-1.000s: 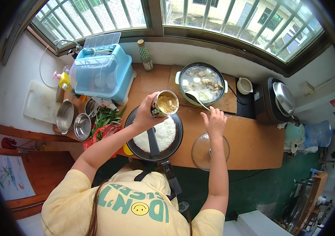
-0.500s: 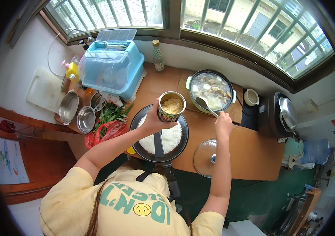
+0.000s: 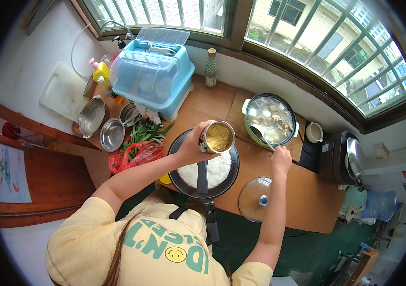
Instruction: The person unpacks green vegetables from a red plastic bag on a workbench and transfers them into a metal bowl. They then scoop a yellow powder from a container into a pot of rice using a ladle. Finally, the person washes the vegetables in the metal bowl at a sink.
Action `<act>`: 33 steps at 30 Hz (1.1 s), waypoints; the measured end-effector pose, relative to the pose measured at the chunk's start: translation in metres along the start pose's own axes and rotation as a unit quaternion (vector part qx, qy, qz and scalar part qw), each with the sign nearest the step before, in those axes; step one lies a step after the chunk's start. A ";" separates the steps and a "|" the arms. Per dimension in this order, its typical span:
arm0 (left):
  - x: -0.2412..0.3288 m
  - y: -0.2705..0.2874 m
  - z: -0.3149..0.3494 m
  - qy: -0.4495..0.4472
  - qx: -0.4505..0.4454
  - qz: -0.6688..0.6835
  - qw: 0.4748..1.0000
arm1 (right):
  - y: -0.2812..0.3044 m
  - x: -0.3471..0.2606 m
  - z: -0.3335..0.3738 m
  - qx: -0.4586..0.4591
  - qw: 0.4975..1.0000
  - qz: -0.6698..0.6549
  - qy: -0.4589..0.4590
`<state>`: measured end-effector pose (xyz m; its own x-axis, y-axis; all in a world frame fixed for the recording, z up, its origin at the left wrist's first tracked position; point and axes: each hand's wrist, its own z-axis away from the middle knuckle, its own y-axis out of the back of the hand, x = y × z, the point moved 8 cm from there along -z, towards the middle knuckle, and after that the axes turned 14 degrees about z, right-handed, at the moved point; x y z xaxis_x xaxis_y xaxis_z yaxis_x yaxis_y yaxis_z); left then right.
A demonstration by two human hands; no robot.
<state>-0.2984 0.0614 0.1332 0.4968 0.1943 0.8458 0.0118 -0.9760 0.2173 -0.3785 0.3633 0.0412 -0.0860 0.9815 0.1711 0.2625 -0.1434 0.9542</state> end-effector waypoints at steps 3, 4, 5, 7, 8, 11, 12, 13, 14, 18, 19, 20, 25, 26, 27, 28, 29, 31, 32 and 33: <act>-0.006 0.004 0.003 0.008 -0.004 0.005 1.000 | 0.010 0.003 -0.002 -0.033 0.999 -0.013 -0.033; -0.006 0.005 0.003 0.012 -0.002 0.008 1.000 | 0.011 0.007 -0.003 -0.040 0.998 -0.023 -0.047; -0.005 0.006 0.003 0.015 0.000 0.010 1.000 | 0.011 0.011 -0.003 -0.046 0.997 -0.034 -0.060; -0.004 0.008 0.003 0.015 0.000 0.011 1.000 | 0.007 0.012 -0.004 -0.045 0.997 -0.040 -0.054; -0.003 0.009 0.004 0.011 -0.001 0.010 1.000 | 0.006 0.012 -0.005 -0.044 0.997 -0.044 -0.049; 0.001 0.013 0.004 0.008 0.007 0.013 1.000 | 0.021 0.002 -0.008 0.029 0.999 -0.011 0.010; 0.002 0.015 0.003 0.007 0.012 0.014 1.000 | 0.033 -0.003 -0.009 0.046 0.998 0.021 0.032; 0.000 0.016 0.003 0.003 0.013 0.019 1.000 | 0.045 -0.005 -0.009 0.059 0.996 0.038 0.045; -0.002 0.018 0.003 -0.001 0.016 0.017 1.000 | 0.051 -0.007 -0.010 0.065 0.995 0.050 0.056; 0.003 0.022 0.003 -0.006 0.016 0.004 1.000 | 0.039 -0.013 -0.010 0.052 0.993 0.068 0.075; -0.001 0.022 0.006 0.034 0.038 0.064 0.997 | 0.035 -0.017 -0.009 0.049 0.993 0.072 0.078; -0.007 0.022 0.008 0.072 0.060 0.124 0.988 | 0.032 -0.021 -0.009 0.047 0.993 0.076 0.077; -0.001 0.030 0.008 0.019 0.057 0.026 0.998 | 0.024 -0.031 -0.012 0.026 0.994 0.074 0.071; -0.003 0.032 0.009 0.017 0.058 0.018 0.998 | 0.024 -0.028 -0.012 0.027 0.995 0.066 0.070; -0.006 0.034 0.010 0.017 0.070 0.055 0.996 | 0.018 -0.022 -0.011 0.000 0.996 0.061 0.069; -0.007 0.036 0.010 0.016 0.072 0.049 0.996 | 0.021 -0.021 -0.010 -0.011 0.997 0.046 0.060; -0.008 0.039 0.011 0.015 0.073 0.043 0.996 | 0.026 -0.021 -0.009 -0.021 0.998 0.032 0.051; -0.008 0.044 0.013 0.014 0.077 0.038 0.996 | 0.025 -0.016 -0.008 -0.046 0.998 0.012 0.041; -0.008 0.048 0.014 0.014 0.080 0.040 0.996 | 0.024 -0.014 -0.008 -0.047 0.998 0.018 0.039; -0.007 0.050 0.016 0.014 0.084 0.042 0.996 | 0.021 -0.013 -0.009 -0.049 0.998 0.023 0.037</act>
<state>-0.2874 0.0092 0.1302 0.4770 0.1119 0.8718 0.1167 -0.9911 0.0634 -0.3802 0.3460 0.0616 -0.1478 0.9619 0.2300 0.1737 -0.2037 0.9635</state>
